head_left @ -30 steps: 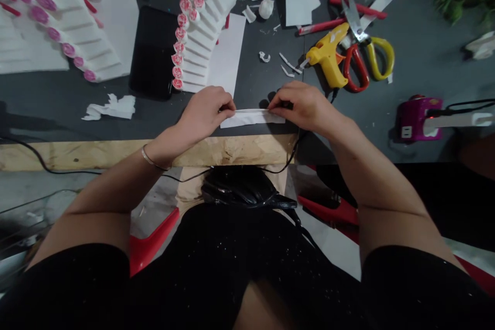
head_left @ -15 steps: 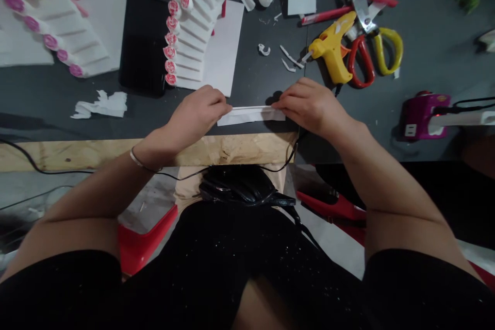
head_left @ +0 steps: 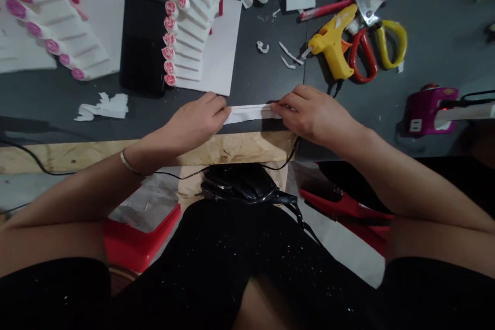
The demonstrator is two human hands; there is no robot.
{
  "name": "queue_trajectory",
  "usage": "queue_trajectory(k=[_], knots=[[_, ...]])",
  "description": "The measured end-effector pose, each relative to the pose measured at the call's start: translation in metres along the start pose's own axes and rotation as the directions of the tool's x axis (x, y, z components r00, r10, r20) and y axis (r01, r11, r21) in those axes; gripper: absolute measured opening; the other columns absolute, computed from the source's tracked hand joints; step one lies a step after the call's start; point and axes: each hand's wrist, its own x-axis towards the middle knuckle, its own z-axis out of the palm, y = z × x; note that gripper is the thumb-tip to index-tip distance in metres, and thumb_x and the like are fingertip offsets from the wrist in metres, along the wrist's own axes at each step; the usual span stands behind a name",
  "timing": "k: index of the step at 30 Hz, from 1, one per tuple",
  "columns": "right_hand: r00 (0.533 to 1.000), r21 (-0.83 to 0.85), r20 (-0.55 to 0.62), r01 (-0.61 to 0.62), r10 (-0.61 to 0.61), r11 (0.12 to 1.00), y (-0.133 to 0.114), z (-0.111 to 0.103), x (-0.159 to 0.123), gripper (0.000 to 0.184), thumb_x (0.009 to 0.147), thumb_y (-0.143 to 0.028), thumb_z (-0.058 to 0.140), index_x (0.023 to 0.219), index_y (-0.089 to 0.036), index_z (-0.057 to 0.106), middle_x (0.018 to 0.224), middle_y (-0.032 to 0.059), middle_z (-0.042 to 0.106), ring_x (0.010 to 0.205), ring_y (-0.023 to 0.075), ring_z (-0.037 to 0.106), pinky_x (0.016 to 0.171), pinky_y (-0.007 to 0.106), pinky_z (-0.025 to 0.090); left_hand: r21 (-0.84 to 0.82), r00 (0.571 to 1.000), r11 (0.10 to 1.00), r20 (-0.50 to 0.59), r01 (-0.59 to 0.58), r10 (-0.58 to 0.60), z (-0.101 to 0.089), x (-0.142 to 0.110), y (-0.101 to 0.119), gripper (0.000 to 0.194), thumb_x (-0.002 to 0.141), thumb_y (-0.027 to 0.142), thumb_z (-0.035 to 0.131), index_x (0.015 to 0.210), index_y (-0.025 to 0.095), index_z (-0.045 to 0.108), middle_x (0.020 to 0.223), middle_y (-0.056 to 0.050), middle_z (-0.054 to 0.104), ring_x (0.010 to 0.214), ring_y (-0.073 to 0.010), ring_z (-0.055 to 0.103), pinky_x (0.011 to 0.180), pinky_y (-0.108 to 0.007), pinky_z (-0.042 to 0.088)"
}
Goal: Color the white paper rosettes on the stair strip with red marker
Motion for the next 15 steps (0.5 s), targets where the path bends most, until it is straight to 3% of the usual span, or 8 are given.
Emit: queue_trajectory(k=[3, 8, 12, 15], knots=[[1.0, -0.03, -0.009, 0.005, -0.005, 1.0, 0.0, -0.004, 0.006, 0.036, 0.11, -0.029, 0.043, 0.112, -0.024, 0.079, 0.1, 0.0127, 0.074, 0.097, 0.0289, 0.065, 0.089, 0.049, 0.057, -0.022, 0.998, 0.998, -0.023, 0.053, -0.054, 0.0, 0.008, -0.001, 0.028, 0.105, 0.024, 0.048, 0.101, 0.016, 0.074, 0.104, -0.014, 0.07, 0.105, -0.03, 0.067, 0.088, -0.043, 0.055], [1.0, 0.041, -0.026, 0.003, -0.002, 0.999, 0.016, -0.009, 0.018, 0.033, 0.108, -0.038, 0.053, 0.096, -0.022, 0.079, 0.091, 0.0128, 0.077, 0.087, 0.0284, 0.067, 0.078, 0.046, 0.054, -0.14, 0.982, 0.975, -0.055, 0.171, -0.18, 0.001, 0.025, -0.009, 0.016, 0.097, 0.02, 0.06, 0.091, 0.018, 0.075, 0.094, -0.008, 0.069, 0.1, -0.0271, 0.07, 0.09, -0.04, 0.052], [0.995, 0.115, -0.091, -0.016, 0.026, 0.993, 0.033, 0.002, 0.026, 0.022, 0.102, -0.038, 0.064, 0.09, -0.025, 0.077, 0.084, 0.0096, 0.075, 0.083, 0.0283, 0.066, 0.075, 0.045, 0.05, -0.188, 0.972, 0.955, -0.004, 0.23, -0.235, -0.002, 0.031, -0.011, 0.009, 0.09, 0.018, 0.067, 0.089, 0.018, 0.076, 0.09, -0.006, 0.07, 0.095, -0.0245, 0.069, 0.09, -0.038, 0.051], [0.997, 0.109, -0.034, -0.06, 0.064, 0.992, 0.037, 0.01, 0.032, 0.02, 0.1, -0.037, 0.064, 0.089, -0.026, 0.077, 0.084, 0.009, 0.075, 0.085, 0.0292, 0.067, 0.078, 0.045, 0.049, -0.175, 0.963, 0.948, 0.031, 0.267, -0.266, -0.006, 0.032, -0.007, 0.009, 0.088, 0.018, 0.068, 0.091, 0.018, 0.076, 0.089, -0.006, 0.071, 0.094, -0.0241, 0.068, 0.09, -0.037, 0.05]])
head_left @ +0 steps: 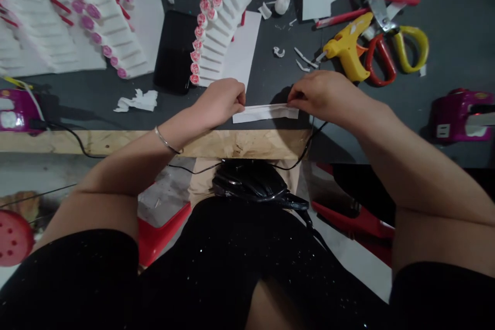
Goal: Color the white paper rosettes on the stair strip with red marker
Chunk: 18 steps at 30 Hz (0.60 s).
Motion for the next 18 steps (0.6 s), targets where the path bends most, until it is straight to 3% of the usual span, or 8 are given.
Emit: queue_trajectory(k=[5, 12, 18], knots=[[0.989, -0.126, 0.131, -0.055, 0.071, 0.991, -0.017, -0.006, 0.001, 0.02, 0.098, -0.028, 0.058, 0.098, -0.021, 0.076, 0.096, 0.0139, 0.078, 0.099, 0.0322, 0.068, 0.088, 0.044, 0.047, 0.067, 0.999, 0.998, 0.031, 0.019, -0.021, -0.003, -0.004, 0.007, 0.013, 0.092, 0.022, 0.063, 0.091, 0.017, 0.075, 0.09, -0.008, 0.071, 0.095, -0.0244, 0.068, 0.087, -0.035, 0.049], [0.998, -0.188, 0.034, -0.042, 0.05, 0.981, -0.031, -0.003, -0.009, 0.022, 0.097, -0.024, 0.055, 0.107, -0.021, 0.074, 0.098, 0.0141, 0.076, 0.1, 0.0327, 0.065, 0.084, 0.043, 0.046, 0.126, 0.999, 0.991, -0.001, -0.032, 0.033, 0.001, -0.012, 0.014, 0.018, 0.093, 0.017, 0.058, 0.098, 0.016, 0.075, 0.095, -0.011, 0.072, 0.101, -0.027, 0.069, 0.089, -0.036, 0.05], [0.997, -0.089, 0.011, -0.073, 0.075, 0.993, -0.027, 0.0, -0.01, 0.022, 0.097, -0.024, 0.055, 0.108, -0.021, 0.074, 0.101, 0.0144, 0.077, 0.1, 0.0324, 0.065, 0.087, 0.045, 0.049, 0.042, 0.999, 0.999, -0.036, 0.002, -0.001, 0.003, -0.013, 0.01, 0.023, 0.092, 0.017, 0.061, 0.109, 0.017, 0.076, 0.09, -0.007, 0.076, 0.094, -0.024, 0.071, 0.087, -0.034, 0.051]])
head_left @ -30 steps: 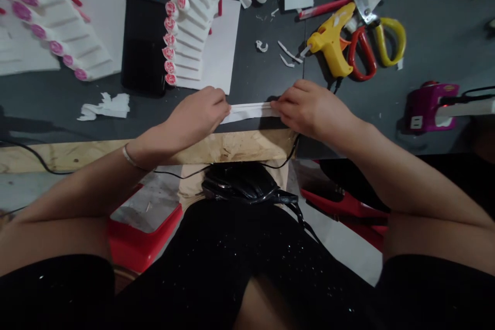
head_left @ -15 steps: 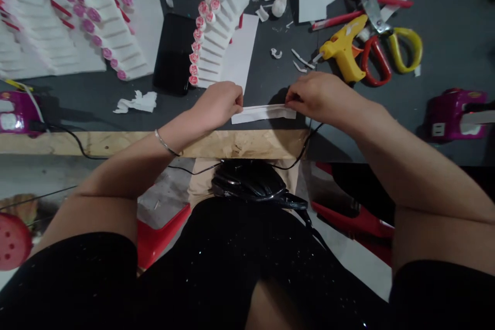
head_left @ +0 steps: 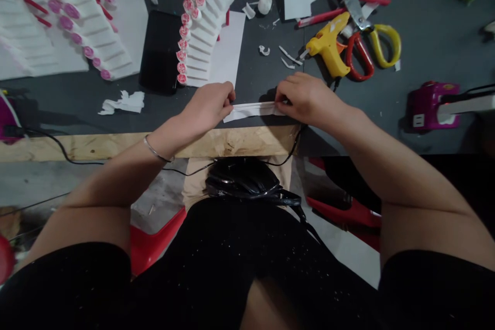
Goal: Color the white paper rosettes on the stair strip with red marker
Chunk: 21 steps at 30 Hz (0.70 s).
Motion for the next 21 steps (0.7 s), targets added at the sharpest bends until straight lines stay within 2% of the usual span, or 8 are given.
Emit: queue_trajectory(k=[4, 8, 14, 21], knots=[[0.999, 0.152, 0.033, -0.016, 0.012, 0.988, 0.008, -0.006, 0.002, 0.023, 0.097, -0.03, 0.061, 0.112, -0.024, 0.077, 0.1, 0.0097, 0.08, 0.095, 0.0276, 0.069, 0.084, 0.041, 0.051, -0.034, 1.0, 0.999, 0.01, -0.014, 0.015, -0.001, 0.005, -0.005, 0.02, 0.09, 0.018, 0.062, 0.098, 0.019, 0.08, 0.085, -0.006, 0.076, 0.088, -0.0218, 0.072, 0.085, -0.034, 0.052], [0.996, 0.248, 0.054, -0.077, 0.066, 0.966, 0.016, -0.009, 0.005, 0.026, 0.1, -0.04, 0.06, 0.112, -0.027, 0.08, 0.099, 0.0062, 0.082, 0.091, 0.0243, 0.07, 0.081, 0.038, 0.051, -0.035, 1.0, 0.999, 0.009, -0.009, 0.009, -0.002, 0.006, -0.004, 0.022, 0.088, 0.019, 0.062, 0.098, 0.019, 0.082, 0.086, -0.006, 0.077, 0.088, -0.0218, 0.074, 0.087, -0.035, 0.053], [0.995, 0.283, 0.085, -0.07, 0.048, 0.957, 0.02, -0.009, 0.011, 0.019, 0.095, -0.039, 0.069, 0.104, -0.027, 0.081, 0.093, 0.0036, 0.079, 0.087, 0.0224, 0.069, 0.082, 0.038, 0.05, 0.011, 0.999, 1.0, 0.044, 0.009, -0.009, -0.007, 0.006, 0.0, 0.026, 0.09, 0.021, 0.06, 0.101, 0.018, 0.083, 0.093, -0.008, 0.081, 0.095, -0.025, 0.076, 0.091, -0.037, 0.054], [0.997, 0.251, 0.065, -0.044, 0.028, 0.967, 0.017, -0.007, 0.008, 0.015, 0.097, -0.03, 0.063, 0.101, -0.028, 0.078, 0.098, 0.0052, 0.078, 0.097, 0.0257, 0.068, 0.087, 0.041, 0.049, 0.038, 0.996, 0.999, 0.087, -0.001, -0.003, -0.014, 0.009, -0.004, 0.027, 0.091, 0.025, 0.062, 0.105, 0.02, 0.084, 0.097, -0.006, 0.082, 0.102, -0.0247, 0.076, 0.094, -0.034, 0.052]])
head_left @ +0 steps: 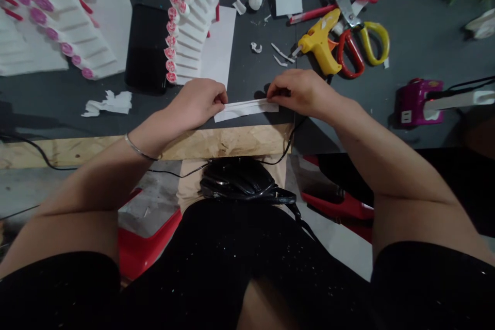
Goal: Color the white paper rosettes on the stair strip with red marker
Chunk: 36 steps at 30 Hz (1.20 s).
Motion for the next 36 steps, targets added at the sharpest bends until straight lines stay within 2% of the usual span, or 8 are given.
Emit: queue_trajectory(k=[6, 10, 15, 19, 24, 32, 36], knots=[[0.99, -0.199, 0.047, 0.14, -0.133, 0.97, -0.011, -0.01, -0.007, 0.026, 0.104, -0.025, 0.051, 0.098, -0.024, 0.076, 0.103, 0.0109, 0.075, 0.104, 0.0281, 0.066, 0.094, 0.044, 0.052, 0.006, 0.999, 1.0, 0.035, -0.004, 0.004, -0.001, 0.001, -0.003, 0.027, 0.093, 0.024, 0.06, 0.106, 0.018, 0.083, 0.1, -0.008, 0.081, 0.104, -0.0248, 0.076, 0.096, -0.034, 0.05], [0.983, -0.31, 0.092, 0.177, -0.156, 0.934, -0.021, -0.013, -0.014, 0.04, 0.109, -0.027, 0.038, 0.1, -0.021, 0.076, 0.103, 0.0143, 0.074, 0.106, 0.0293, 0.064, 0.094, 0.046, 0.053, -0.009, 1.0, 1.0, 0.005, -0.021, 0.021, 0.003, 0.0, -0.006, 0.026, 0.092, 0.024, 0.061, 0.105, 0.02, 0.084, 0.099, -0.007, 0.08, 0.105, -0.0253, 0.075, 0.098, -0.036, 0.05], [0.985, -0.272, 0.112, 0.155, -0.129, 0.95, -0.018, -0.012, -0.014, 0.037, 0.107, -0.034, 0.044, 0.106, -0.025, 0.08, 0.099, 0.0114, 0.075, 0.106, 0.0304, 0.065, 0.094, 0.048, 0.051, -0.033, 0.998, 0.998, -0.032, -0.052, 0.051, 0.006, 0.0, -0.01, 0.023, 0.091, 0.025, 0.062, 0.1, 0.023, 0.084, 0.095, -0.007, 0.079, 0.105, -0.0267, 0.074, 0.097, -0.037, 0.051], [0.992, -0.202, 0.116, 0.065, -0.042, 0.977, -0.003, -0.014, 0.003, 0.032, 0.104, -0.041, 0.053, 0.105, -0.028, 0.082, 0.091, 0.0095, 0.077, 0.101, 0.0316, 0.068, 0.09, 0.046, 0.049, -0.037, 0.997, 0.997, -0.051, -0.064, 0.062, 0.007, -0.001, -0.011, 0.02, 0.092, 0.026, 0.064, 0.097, 0.022, 0.083, 0.094, -0.008, 0.078, 0.105, -0.027, 0.073, 0.096, -0.037, 0.051], [0.992, -0.121, 0.122, 0.053, -0.038, 0.991, 0.005, -0.016, 0.019, 0.026, 0.098, -0.047, 0.063, 0.096, -0.029, 0.082, 0.08, 0.0073, 0.075, 0.094, 0.0312, 0.069, 0.085, 0.044, 0.049, -0.025, 0.998, 0.998, -0.05, -0.05, 0.049, 0.008, -0.003, -0.008, 0.02, 0.091, 0.022, 0.062, 0.097, 0.021, 0.082, 0.098, -0.01, 0.078, 0.106, -0.0298, 0.072, 0.096, -0.041, 0.052], [0.994, -0.218, 0.103, 0.06, -0.039, 0.974, -0.007, -0.01, 0.013, 0.022, 0.095, -0.037, 0.063, 0.1, -0.024, 0.079, 0.089, 0.0105, 0.076, 0.096, 0.0319, 0.068, 0.083, 0.044, 0.049, -0.035, 0.997, 0.997, -0.058, -0.061, 0.059, 0.006, 0.0, -0.011, 0.018, 0.091, 0.023, 0.064, 0.097, 0.022, 0.082, 0.094, -0.009, 0.077, 0.103, -0.0296, 0.073, 0.095, -0.041, 0.052], [0.987, -0.297, 0.152, 0.086, -0.042, 0.951, -0.013, -0.014, 0.01, 0.017, 0.092, -0.027, 0.061, 0.099, -0.02, 0.075, 0.097, 0.0132, 0.077, 0.094, 0.0304, 0.067, 0.078, 0.041, 0.047, -0.064, 0.998, 0.997, -0.043, -0.051, 0.048, 0.005, 0.001, -0.013, 0.018, 0.09, 0.022, 0.065, 0.096, 0.022, 0.082, 0.091, -0.008, 0.077, 0.101, -0.0275, 0.074, 0.095, -0.04, 0.053]])
